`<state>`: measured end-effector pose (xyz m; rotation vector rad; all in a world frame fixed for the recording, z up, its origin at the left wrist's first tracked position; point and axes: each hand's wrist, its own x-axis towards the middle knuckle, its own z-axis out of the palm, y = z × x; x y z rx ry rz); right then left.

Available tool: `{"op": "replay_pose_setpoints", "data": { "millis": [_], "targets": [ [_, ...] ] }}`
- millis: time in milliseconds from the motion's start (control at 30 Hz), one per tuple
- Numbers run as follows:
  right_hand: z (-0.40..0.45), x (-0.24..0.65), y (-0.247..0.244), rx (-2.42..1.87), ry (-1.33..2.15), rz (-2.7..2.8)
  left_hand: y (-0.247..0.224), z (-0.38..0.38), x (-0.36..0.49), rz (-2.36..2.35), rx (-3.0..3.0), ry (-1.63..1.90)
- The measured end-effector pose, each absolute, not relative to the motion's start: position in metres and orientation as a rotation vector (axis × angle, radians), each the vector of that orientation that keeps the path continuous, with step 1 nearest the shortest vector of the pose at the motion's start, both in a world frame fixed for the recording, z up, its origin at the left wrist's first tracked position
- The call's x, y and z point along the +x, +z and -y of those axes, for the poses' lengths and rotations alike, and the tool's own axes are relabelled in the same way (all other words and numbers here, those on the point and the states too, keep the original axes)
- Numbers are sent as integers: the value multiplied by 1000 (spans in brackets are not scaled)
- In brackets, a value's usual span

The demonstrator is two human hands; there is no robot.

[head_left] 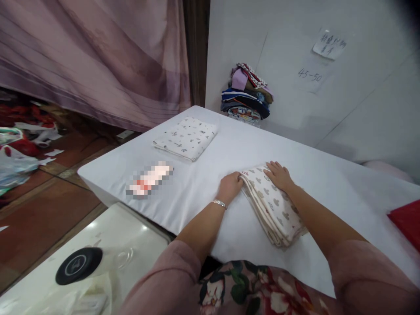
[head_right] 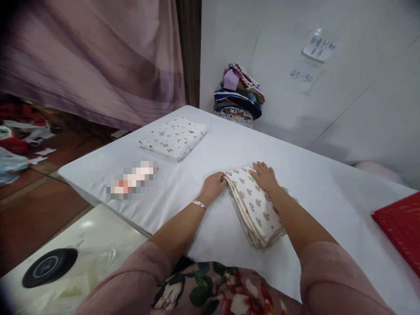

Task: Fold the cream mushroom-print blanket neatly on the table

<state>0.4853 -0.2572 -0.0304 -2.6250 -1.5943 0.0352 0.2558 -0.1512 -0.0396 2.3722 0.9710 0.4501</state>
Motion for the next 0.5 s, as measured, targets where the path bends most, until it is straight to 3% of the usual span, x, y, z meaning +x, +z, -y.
{"op": "replay_pose_setpoints", "data": {
  "millis": [333, 500],
  "targets": [
    [248, 480, -20, -2663, 160, 1522, -37, 151, 251, -937, 2325, 437],
    [271, 426, 3, -2398, -67, 1530, -34, 152, 250, -952, 2336, 425]
  ]
}}
